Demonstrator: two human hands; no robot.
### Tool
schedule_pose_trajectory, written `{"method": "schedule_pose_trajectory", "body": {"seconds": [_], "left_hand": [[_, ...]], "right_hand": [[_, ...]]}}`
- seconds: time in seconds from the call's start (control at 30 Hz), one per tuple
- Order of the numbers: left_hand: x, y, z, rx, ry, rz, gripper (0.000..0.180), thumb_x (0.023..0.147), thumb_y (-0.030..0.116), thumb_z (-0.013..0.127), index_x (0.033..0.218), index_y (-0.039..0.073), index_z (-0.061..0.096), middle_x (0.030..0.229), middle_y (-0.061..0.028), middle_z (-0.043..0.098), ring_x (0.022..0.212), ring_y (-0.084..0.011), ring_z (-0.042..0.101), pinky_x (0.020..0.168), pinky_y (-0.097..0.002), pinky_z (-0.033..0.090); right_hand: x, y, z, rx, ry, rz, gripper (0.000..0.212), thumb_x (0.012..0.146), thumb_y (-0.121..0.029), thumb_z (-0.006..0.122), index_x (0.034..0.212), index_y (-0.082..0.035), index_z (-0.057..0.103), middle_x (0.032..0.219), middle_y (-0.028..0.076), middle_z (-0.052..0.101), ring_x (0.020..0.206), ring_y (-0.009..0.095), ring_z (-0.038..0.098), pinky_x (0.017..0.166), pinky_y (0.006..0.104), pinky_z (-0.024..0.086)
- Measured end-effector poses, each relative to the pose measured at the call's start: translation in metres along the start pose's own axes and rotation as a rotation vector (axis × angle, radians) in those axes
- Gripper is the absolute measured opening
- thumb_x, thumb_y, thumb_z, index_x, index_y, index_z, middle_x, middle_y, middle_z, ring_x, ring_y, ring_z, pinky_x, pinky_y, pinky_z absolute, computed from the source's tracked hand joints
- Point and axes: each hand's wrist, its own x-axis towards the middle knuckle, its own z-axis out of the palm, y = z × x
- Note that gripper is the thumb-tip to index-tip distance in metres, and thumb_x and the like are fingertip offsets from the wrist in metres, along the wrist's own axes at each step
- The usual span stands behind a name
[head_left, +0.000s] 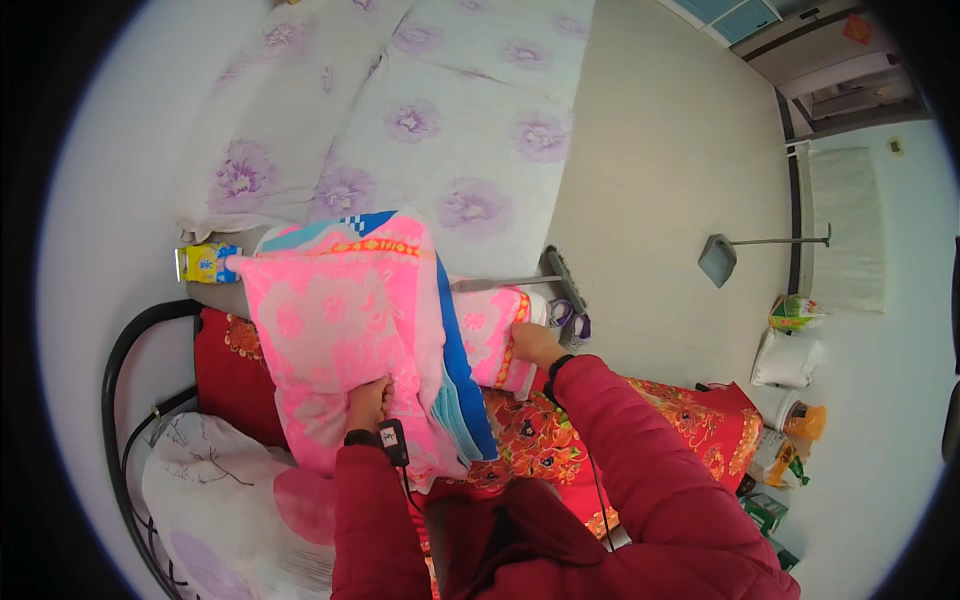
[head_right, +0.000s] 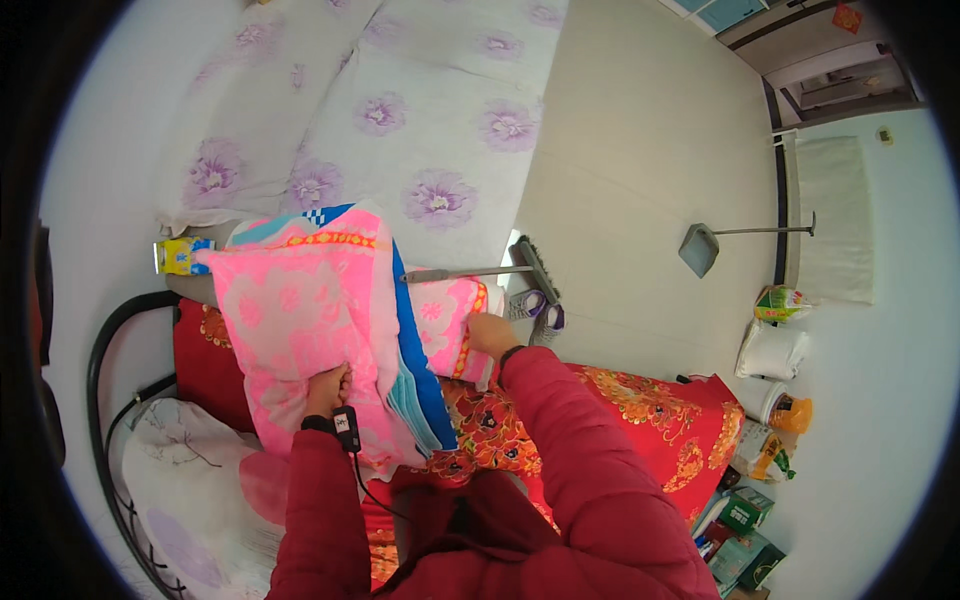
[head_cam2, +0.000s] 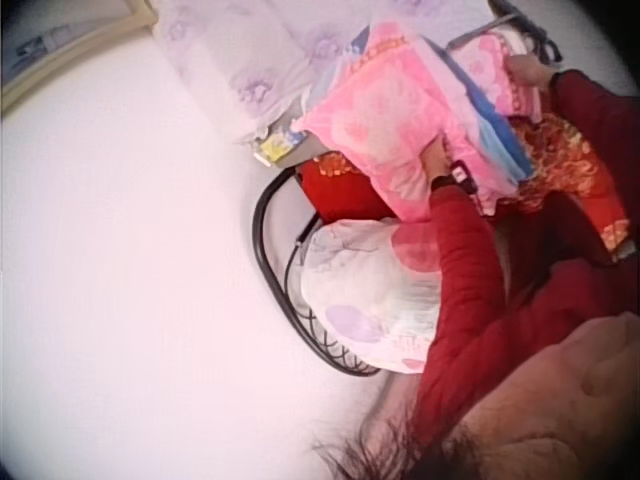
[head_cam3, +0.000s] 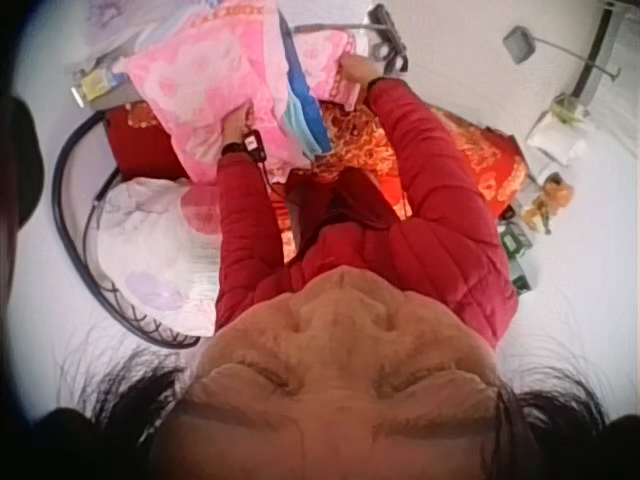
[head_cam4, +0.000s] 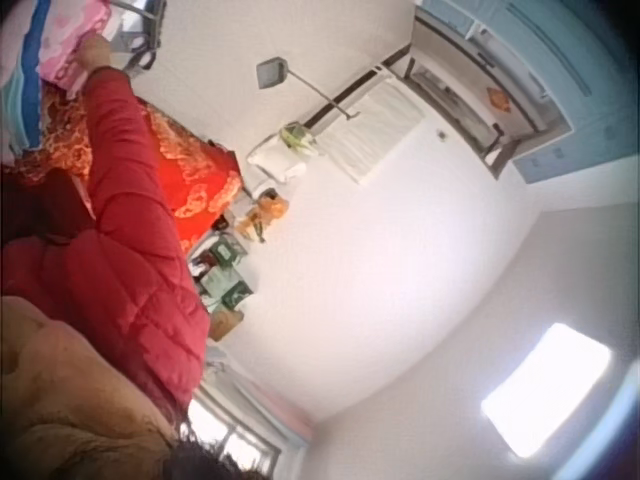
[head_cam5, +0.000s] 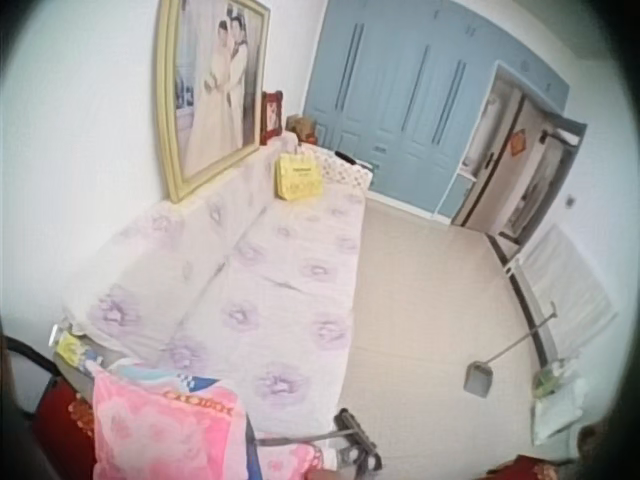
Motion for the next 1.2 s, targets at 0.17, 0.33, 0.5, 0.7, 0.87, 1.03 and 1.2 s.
{"method": "schedule_pose_trajectory", "body": {"seconds": [0.17,0.33,0.5,0.7,0.87,1.03,1.2], "left_hand": [[-0.001,-0.001,-0.005,0.0,-0.047,-0.024,0.016,0.072,0.022,0.053,0.064,0.009,0.048,0.05,0.0015,0.043,0.036,-0.0059,0.033,0.029,-0.0163,0.023],[0.002,-0.007,-0.005,-0.013,-0.08,0.008,0.015,0.072,0.022,0.052,0.067,0.009,0.047,0.051,0.0011,0.042,0.037,-0.0063,0.033,0.03,-0.0167,0.024],[-0.001,-0.009,-0.005,-0.005,-0.105,-0.043,0.017,0.072,0.023,0.052,0.064,0.009,0.046,0.051,0.0008,0.042,0.037,-0.0073,0.033,0.032,-0.0175,0.025],[-0.008,-0.004,-0.001,-0.009,-0.17,-0.061,0.018,0.072,0.024,0.051,0.063,0.009,0.047,0.05,0.0007,0.042,0.037,-0.0078,0.033,0.033,-0.0182,0.025],[-0.011,-0.003,-0.002,-0.064,-0.244,0.055,0.019,0.071,0.024,0.051,0.062,0.009,0.046,0.049,-0.0001,0.042,0.037,-0.008,0.033,0.033,-0.0186,0.025],[-0.015,-0.001,-0.002,-0.067,-0.25,0.008,0.019,0.071,0.024,0.051,0.061,0.009,0.045,0.049,0.0,0.041,0.037,-0.0083,0.034,0.034,-0.0189,0.025],[-0.017,0.002,-0.003,-0.057,-0.283,0.005,0.019,0.071,0.025,0.051,0.062,0.009,0.046,0.05,0.0005,0.042,0.039,-0.0082,0.034,0.035,-0.019,0.025]], "right_hand": [[0.012,0.001,0.002,0.005,-0.031,-0.085,0.018,0.057,-0.01,0.05,0.073,-0.003,0.055,0.075,0.016,0.054,0.071,0.03,0.053,0.06,0.0379,0.042],[0.03,0.011,0.007,-0.096,-0.127,-0.202,0.016,0.056,-0.01,0.048,0.067,-0.001,0.055,0.072,0.017,0.054,0.069,0.031,0.053,0.061,0.0382,0.042],[0.033,0.011,0.008,-0.096,-0.206,-0.127,0.018,0.057,-0.014,0.048,0.066,0.0,0.056,0.07,0.018,0.054,0.068,0.031,0.052,0.062,0.038,0.042],[0.027,-0.004,-0.008,-0.272,-0.252,-0.165,0.018,0.059,-0.014,0.047,0.067,0.0,0.055,0.07,0.018,0.054,0.067,0.032,0.053,0.062,0.0373,0.042],[0.022,-0.013,-0.014,-0.204,-0.231,-0.048,0.019,0.062,-0.014,0.045,0.068,0.0,0.055,0.072,0.019,0.054,0.07,0.031,0.053,0.063,0.0368,0.042],[0.019,-0.014,-0.009,-0.113,-0.163,0.087,0.021,0.064,-0.013,0.042,0.073,0.002,0.054,0.074,0.02,0.054,0.072,0.032,0.052,0.064,0.0369,0.042],[0.018,-0.015,-0.011,-0.152,-0.179,0.024,0.02,0.064,-0.012,0.042,0.073,0.002,0.053,0.074,0.021,0.053,0.071,0.033,0.052,0.062,0.038,0.042]]}}
